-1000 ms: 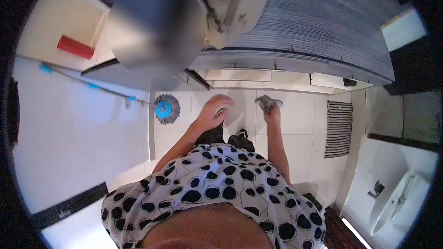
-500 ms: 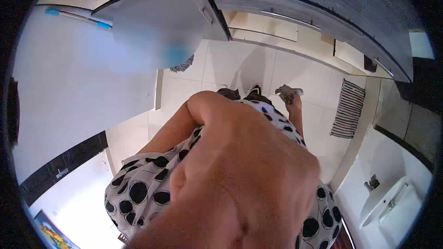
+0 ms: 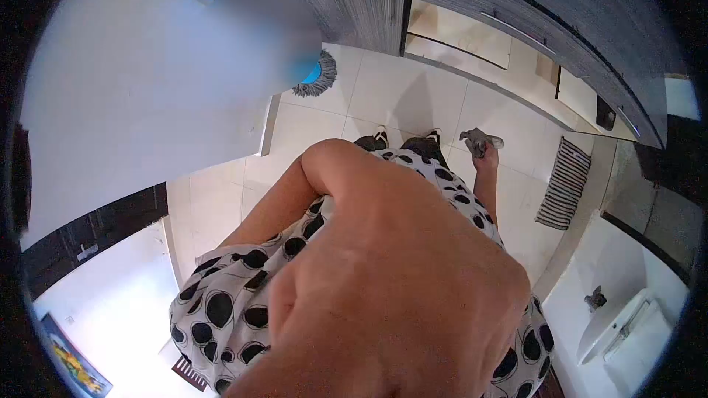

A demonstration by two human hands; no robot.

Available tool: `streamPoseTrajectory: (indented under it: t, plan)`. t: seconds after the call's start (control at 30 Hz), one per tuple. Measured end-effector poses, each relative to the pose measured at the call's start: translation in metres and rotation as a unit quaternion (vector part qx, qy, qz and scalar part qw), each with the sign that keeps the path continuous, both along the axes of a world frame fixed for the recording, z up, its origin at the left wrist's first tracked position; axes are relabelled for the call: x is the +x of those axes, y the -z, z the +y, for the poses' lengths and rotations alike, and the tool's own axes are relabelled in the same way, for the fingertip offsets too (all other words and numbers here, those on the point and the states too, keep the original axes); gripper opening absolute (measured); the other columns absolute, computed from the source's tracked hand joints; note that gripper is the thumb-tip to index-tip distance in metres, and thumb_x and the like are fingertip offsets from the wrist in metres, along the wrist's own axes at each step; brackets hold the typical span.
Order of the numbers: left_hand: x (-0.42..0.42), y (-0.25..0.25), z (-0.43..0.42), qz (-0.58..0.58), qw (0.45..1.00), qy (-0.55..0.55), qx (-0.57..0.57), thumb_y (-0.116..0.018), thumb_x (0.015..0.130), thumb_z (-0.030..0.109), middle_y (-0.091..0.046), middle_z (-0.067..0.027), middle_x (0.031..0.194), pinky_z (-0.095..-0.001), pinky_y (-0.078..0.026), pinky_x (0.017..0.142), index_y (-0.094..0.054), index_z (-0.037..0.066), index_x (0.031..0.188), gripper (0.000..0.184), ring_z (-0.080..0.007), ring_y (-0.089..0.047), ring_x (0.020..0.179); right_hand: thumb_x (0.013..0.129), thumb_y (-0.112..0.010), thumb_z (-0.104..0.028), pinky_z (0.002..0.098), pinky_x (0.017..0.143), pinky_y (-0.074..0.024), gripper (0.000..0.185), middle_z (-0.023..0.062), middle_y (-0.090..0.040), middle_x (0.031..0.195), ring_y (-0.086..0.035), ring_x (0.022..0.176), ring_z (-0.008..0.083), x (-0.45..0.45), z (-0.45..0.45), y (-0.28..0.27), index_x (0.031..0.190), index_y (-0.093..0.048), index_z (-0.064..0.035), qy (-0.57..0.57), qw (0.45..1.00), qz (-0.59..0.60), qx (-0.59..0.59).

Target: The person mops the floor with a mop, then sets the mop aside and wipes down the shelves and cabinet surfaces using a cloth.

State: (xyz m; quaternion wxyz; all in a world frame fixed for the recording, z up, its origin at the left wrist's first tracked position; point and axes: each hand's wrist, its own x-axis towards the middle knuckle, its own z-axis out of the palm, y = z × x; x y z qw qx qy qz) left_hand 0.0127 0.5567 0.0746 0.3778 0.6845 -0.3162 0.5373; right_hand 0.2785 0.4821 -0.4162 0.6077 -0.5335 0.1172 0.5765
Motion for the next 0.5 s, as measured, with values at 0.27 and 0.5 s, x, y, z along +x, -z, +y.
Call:
streamPoseTrajectory:
  t: [0.27,0.5]
  plan:
    - [-0.027,0.007,-0.014,-0.008,0.999,-0.03,0.009,-0.056,0.06,0.013,-0.05,-0.001,0.064,-0.0283,-0.037,0.039,-0.05,0.007,0.077,0.019,-0.0166,-0.052,0.05,0.086,-0.034,-0.01,0.045,0.081,-0.0488,0.025,0.0146,-0.059,0.1,-0.058,0.093,0.0297,-0.013,0.006,0.016,0.1,-0.053,-0.0005,-0.015,1.0,-0.015,-0.008]
    - [-0.038,0.017,-0.015,-0.014,0.996,-0.086,0.018,-0.058,0.057,0.016,-0.049,0.0013,0.06,-0.0298,-0.035,0.038,-0.051,0.01,0.069,0.015,-0.0175,-0.051,0.048,0.085,-0.04,-0.007,0.0413,0.08,-0.0484,0.025,0.0129,-0.058,0.102,-0.057,0.09,0.0276,0.027,-0.016,0.077,0.105,-0.053,-0.0007,-0.089,0.994,-0.04,0.053]
